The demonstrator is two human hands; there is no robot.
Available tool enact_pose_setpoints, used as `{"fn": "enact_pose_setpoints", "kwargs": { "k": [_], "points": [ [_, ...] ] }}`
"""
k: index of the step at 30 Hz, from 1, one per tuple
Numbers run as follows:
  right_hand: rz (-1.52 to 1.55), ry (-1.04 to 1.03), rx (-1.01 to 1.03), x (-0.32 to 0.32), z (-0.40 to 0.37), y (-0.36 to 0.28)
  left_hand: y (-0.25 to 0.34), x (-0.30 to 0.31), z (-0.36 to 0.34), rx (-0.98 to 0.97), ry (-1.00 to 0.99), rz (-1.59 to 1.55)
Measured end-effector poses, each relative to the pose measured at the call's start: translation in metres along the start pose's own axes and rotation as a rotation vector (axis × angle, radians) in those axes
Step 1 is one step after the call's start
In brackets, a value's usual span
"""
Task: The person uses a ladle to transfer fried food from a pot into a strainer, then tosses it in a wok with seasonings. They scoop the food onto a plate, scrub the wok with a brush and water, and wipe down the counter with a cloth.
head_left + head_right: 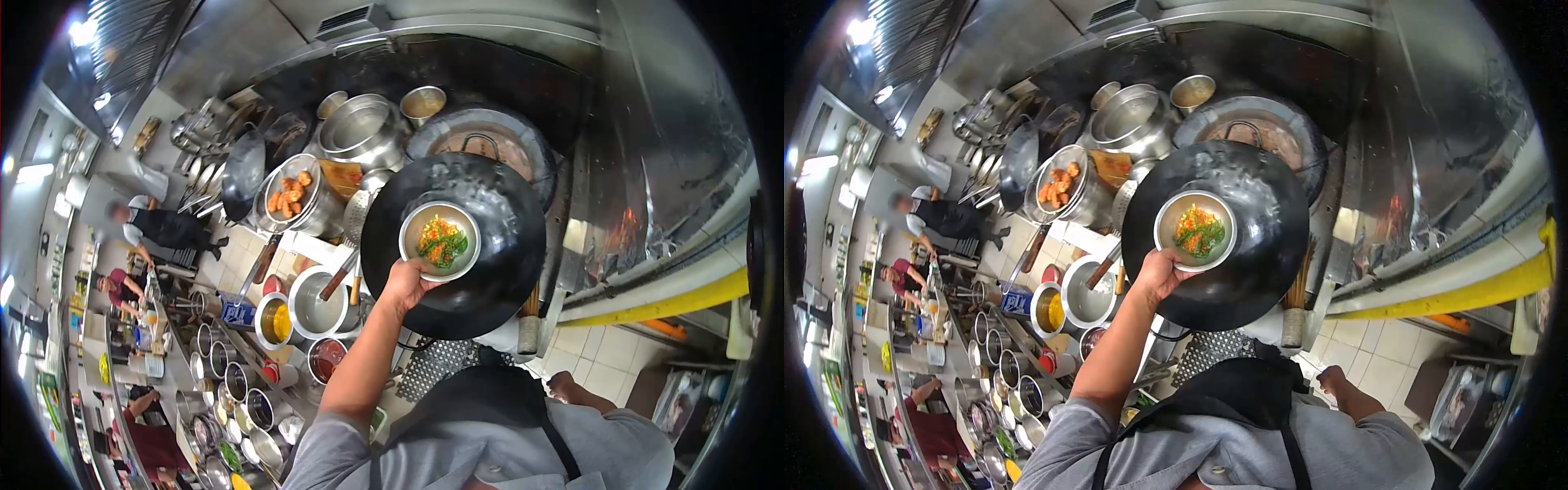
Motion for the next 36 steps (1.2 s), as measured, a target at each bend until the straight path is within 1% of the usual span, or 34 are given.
{"fn": "enact_pose_setpoints", "kwargs": {
  "k": [1,2,3,4,6,7,8,9,10,11,12,13,14,15,16,17,18,19,20,21,22,23,24,26,27,28,30,31,32,33,34,35,36],
  "points": [
    [0.200,-0.051,-0.214,0.030,0.008,-0.008,0.001,0.006,0.002,-0.006,0.017,0.001],
    [0.365,-0.067,-0.427,0.085,0.013,-0.030,0.001,0.011,0.003,-0.010,0.033,0.002],
    [0.877,0.030,-0.809,0.087,0.017,-0.029,0.004,0.012,0.000,-0.016,0.040,-0.005],
    [0.869,0.029,-0.802,0.093,0.022,-0.031,0.006,0.013,-0.002,-0.038,0.084,0.047],
    [1.054,0.188,-0.874,0.108,0.027,-0.034,0.004,0.018,0.005,-0.061,0.133,0.097],
    [1.013,0.190,-0.880,0.126,0.025,-0.044,0.005,0.021,0.014,-0.362,0.175,0.349],
    [1.008,0.187,-0.875,0.127,0.022,-0.046,0.004,0.021,0.022,-0.663,0.214,0.603],
    [1.005,0.227,-0.842,0.123,0.020,-0.048,0.009,0.011,0.014,-0.828,0.286,0.791],
    [1.002,0.266,-0.810,0.123,0.019,-0.049,0.005,0.006,0.024,-1.071,0.328,0.954],
    [0.925,0.190,-0.749,0.123,0.020,-0.049,-0.006,0.002,0.035,-1.101,0.302,1.145],
    [0.774,0.121,-0.603,0.121,0.019,-0.050,-0.013,-0.002,0.041,-1.122,0.272,1.336],
    [0.469,0.071,-0.419,0.120,0.019,-0.053,-0.017,-0.006,0.046,-1.120,0.276,1.332],
    [0.163,0.020,-0.234,0.119,0.016,-0.055,-0.021,-0.012,0.049,-1.184,0.260,1.420],
    [0.026,0.114,-0.097,0.105,0.007,-0.055,-0.023,-0.017,0.052,-1.250,0.242,1.507],
    [-0.110,0.206,0.042,0.110,-0.002,-0.063,-0.021,-0.019,0.053,-1.251,0.246,1.498],
    [-0.143,0.049,-0.030,0.111,-0.005,-0.063,-0.018,-0.022,0.051,-1.366,0.278,1.520],
    [0.110,-0.009,-0.174,0.086,-0.004,-0.048,-0.017,-0.023,0.048,-1.478,0.308,1.543],
    [0.047,0.013,-0.058,0.026,0.003,-0.026,-0.021,-0.019,0.057,-1.245,0.258,1.664],
    [-0.018,0.032,0.057,-0.014,0.005,-0.012,-0.023,-0.014,0.058,-1.238,0.257,1.659],
    [0.445,-0.099,-0.418,0.022,-0.009,-0.029,-0.022,-0.012,0.058,-1.319,0.305,1.647],
    [0.850,-0.027,-0.949,0.054,-0.026,-0.043,-0.018,-0.012,0.058,-1.407,0.355,1.632],
    [0.962,0.030,-0.990,0.054,-0.029,-0.045,-0.016,-0.012,0.051,-1.532,0.406,1.576],
    [0.957,0.034,-0.989,0.054,-0.029,-0.047,-0.015,-0.012,0.050,-1.534,0.412,1.571],
    [1.070,0.051,-0.995,0.029,-0.026,-0.042,-0.021,-0.006,0.051,-1.278,0.307,1.718],
    [0.950,-0.017,-1.018,0.040,-0.026,-0.048,-0.021,-0.003,0.049,-1.260,0.309,1.647],
    [0.937,-0.008,-1.015,0.057,-0.025,-0.049,-0.017,-0.001,0.046,-1.265,0.324,1.637],
    [0.447,0.114,-0.408,0.097,-0.019,-0.056,-0.002,0.007,0.024,-1.487,0.479,1.427],
    [0.196,0.154,-0.102,0.113,-0.020,-0.064,0.009,0.015,0.005,-1.452,0.506,1.221],
    [-0.055,0.181,0.205,0.124,-0.025,-0.077,0.017,0.028,-0.018,-1.441,0.524,0.945],
    [-0.023,-0.028,-0.040,0.115,-0.011,-0.075,0.021,0.045,-0.040,-1.361,0.599,0.713],
    [-0.181,0.163,0.200,0.073,-0.007,-0.059,0.020,0.070,-0.067,-1.010,0.664,0.654],
    [-0.252,-0.089,0.065,0.061,0.007,-0.055,0.022,0.093,-0.096,-1.084,0.786,0.480],
    [-0.251,0.031,0.536,0.077,0.003,-0.052,0.008,0.127,-0.124,-0.844,0.761,0.202]
  ]
}}
Point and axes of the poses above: each hand's wrist, its own z-axis towards the middle knuckle, its own x-axis out of the back of the hand, y = z × x, the point moved 3 cm from there along z, towards the middle knuckle, and after that the axes turned 14 degrees about y, right-handed, at the moved point
